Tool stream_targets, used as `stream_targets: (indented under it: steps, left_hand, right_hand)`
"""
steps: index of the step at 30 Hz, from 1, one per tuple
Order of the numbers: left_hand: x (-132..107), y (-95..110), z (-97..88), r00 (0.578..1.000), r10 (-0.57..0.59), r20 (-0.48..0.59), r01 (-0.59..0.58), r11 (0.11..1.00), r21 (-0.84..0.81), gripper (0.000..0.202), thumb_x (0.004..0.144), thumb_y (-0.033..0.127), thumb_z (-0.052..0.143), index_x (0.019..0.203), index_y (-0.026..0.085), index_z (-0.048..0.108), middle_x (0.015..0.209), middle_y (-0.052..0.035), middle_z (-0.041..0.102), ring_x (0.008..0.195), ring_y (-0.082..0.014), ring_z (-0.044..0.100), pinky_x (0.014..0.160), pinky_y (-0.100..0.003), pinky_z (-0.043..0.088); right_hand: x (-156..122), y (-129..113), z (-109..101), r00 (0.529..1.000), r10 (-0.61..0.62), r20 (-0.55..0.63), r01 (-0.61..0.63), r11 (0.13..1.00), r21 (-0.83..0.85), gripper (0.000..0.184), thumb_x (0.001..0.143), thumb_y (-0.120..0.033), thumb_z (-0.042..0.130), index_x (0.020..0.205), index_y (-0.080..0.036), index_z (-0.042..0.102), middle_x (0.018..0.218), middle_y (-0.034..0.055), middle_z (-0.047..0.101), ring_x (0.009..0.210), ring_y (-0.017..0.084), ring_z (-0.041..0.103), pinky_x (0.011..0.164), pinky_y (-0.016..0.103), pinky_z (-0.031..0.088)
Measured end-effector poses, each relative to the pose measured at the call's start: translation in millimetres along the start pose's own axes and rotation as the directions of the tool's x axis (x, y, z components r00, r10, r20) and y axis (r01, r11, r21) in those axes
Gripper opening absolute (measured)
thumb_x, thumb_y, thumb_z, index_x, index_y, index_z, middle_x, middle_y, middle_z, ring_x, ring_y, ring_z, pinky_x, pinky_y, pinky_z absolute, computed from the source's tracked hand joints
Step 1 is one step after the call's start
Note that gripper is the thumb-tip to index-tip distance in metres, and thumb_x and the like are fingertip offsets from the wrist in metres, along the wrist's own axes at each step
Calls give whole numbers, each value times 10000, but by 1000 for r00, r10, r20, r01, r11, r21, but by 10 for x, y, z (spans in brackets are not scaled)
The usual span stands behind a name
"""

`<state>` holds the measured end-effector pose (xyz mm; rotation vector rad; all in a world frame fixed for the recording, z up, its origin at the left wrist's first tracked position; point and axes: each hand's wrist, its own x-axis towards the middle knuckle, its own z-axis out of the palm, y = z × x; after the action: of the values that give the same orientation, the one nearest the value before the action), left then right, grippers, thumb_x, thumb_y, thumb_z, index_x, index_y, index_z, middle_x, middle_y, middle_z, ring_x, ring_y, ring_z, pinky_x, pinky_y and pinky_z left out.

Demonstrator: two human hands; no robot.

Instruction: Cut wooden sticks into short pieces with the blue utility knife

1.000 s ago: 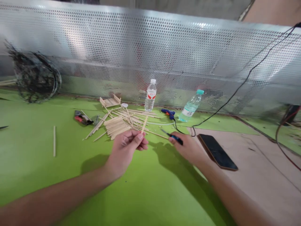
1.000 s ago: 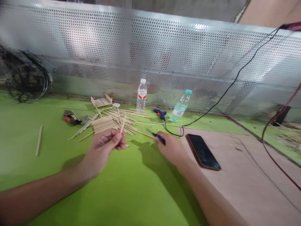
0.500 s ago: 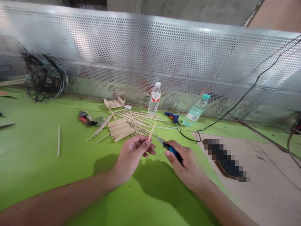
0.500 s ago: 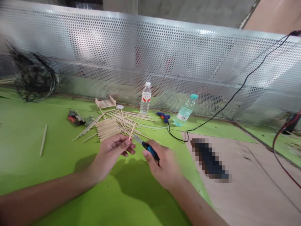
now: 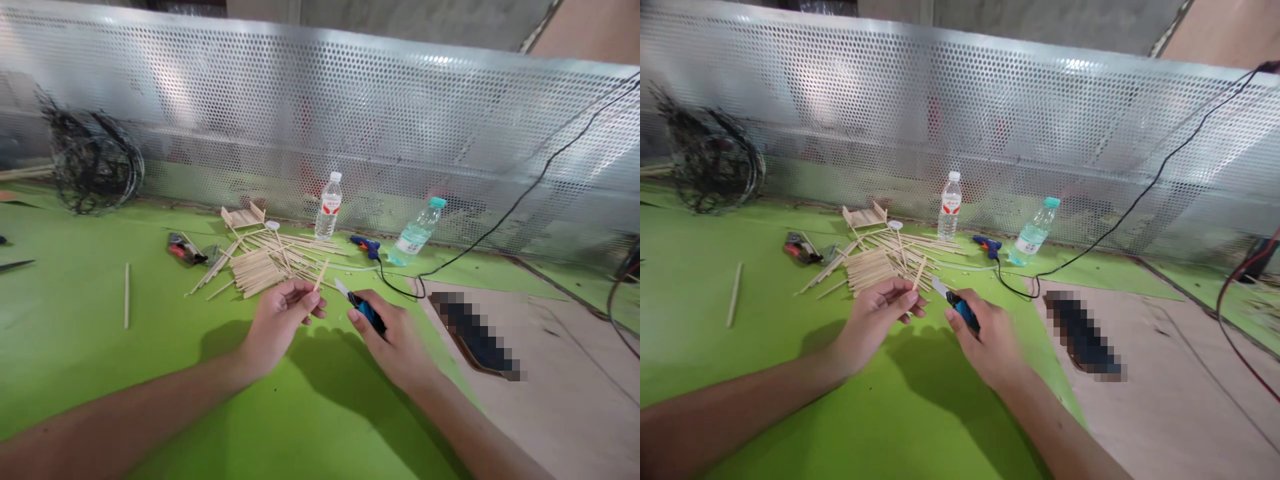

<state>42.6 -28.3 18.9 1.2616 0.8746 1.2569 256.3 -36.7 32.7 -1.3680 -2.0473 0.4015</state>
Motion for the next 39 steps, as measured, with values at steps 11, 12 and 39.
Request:
stream_targets:
  steps: [11,12,39]
  left_hand:
    - [299,188,-342,955,193,-226,-180,981,78,102,902,262,684,971,192,711,830,5,680,676,-95,575,563,-196,430]
    - [300,185,-336,953,207,-222,-193,978,83,87,899,256,687,949,188,709,803,9,668,663,-95,562,565,-200,431]
    - [179,-160,-249,791,376,482,-600,324,732,273,1020,325,487,1025,230,742,928,-48,699,726,-143,613,571,-240,429]
  right_hand:
    - [40,75,28,997,72,25,-69,992,-105,358,992,-534,454,1038,-215,608,806,42,673,668,200,598,573,293,387]
    - [43,73,33,997,64,41,-58,991,-119,345,991,-521,462,1037,-216,615,836,51,685,696,208,612,589,298,401]
    - [56,108,35,966,-259,-26,260,965,30,205,990,-282,573,1160,-219,669,980,60,694,853,173,658,756,306,534]
